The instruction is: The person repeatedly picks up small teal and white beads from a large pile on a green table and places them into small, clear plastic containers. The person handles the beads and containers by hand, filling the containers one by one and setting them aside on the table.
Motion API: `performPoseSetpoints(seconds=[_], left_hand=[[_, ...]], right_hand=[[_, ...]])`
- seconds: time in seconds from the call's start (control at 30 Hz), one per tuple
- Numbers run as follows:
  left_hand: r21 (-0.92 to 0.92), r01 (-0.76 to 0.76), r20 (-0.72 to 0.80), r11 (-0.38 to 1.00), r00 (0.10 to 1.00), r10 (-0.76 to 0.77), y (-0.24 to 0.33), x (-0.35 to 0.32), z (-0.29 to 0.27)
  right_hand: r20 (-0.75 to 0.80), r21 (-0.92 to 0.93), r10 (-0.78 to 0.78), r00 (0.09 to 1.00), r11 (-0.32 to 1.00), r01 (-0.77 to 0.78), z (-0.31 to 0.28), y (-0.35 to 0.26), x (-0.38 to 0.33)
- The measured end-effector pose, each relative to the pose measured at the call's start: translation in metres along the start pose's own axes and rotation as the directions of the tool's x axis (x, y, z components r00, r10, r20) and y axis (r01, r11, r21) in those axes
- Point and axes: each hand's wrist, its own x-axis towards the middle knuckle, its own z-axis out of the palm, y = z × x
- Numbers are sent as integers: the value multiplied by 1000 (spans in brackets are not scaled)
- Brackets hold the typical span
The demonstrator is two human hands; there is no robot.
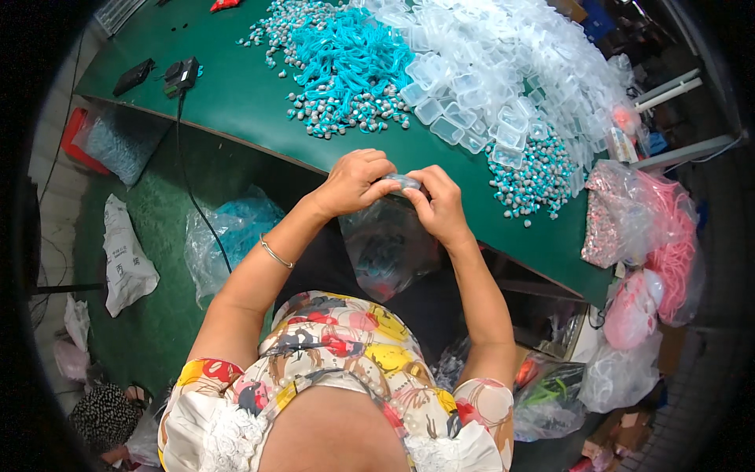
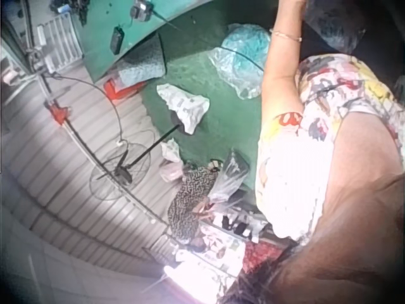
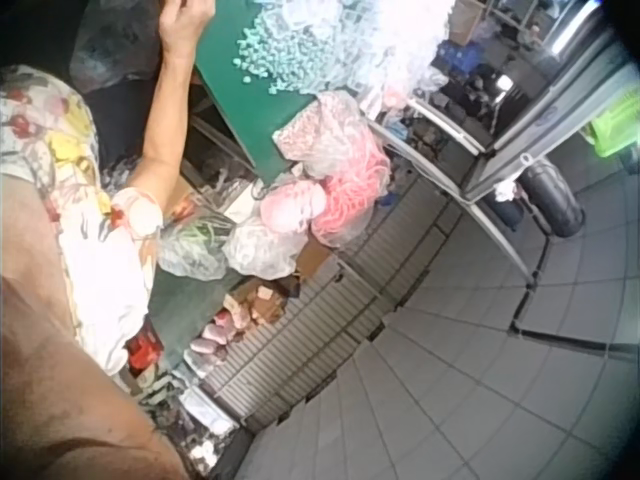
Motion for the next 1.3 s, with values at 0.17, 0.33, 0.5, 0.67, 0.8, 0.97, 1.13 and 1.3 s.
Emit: performPoseSetpoints(seconds=[0.17,0.33,0.5,0.67,0.8,0.97,1.13,1.3], left_hand=[[-148,-30,66,989,997,40,-3,1,-6],[-148,-20,84,989,996,33,-5,-1,-8],[-76,10,6,997,1000,-10,0,-3,-2],[-3,-42,-26,999,999,42,28,-14,12],[78,-165,163,983,975,150,54,-49,41],[109,-35,306,993,952,1,54,-75,72],[3,-32,91,999,995,31,58,-29,33],[298,157,-292,942,954,-67,7,42,8]], right_hand=[[-14,-7,-113,993,994,113,-3,-8,-2],[25,-69,-84,996,994,86,-2,-17,-3],[178,46,-91,980,995,85,-19,-4,15],[-127,-653,-242,962,750,102,-43,31,58],[-94,-833,-241,966,550,56,-38,60,61],[-244,-712,-354,903,698,81,-45,66,59],[-496,-491,-315,809,870,38,-62,47,42],[-287,56,162,944,987,-152,-35,43,20]])
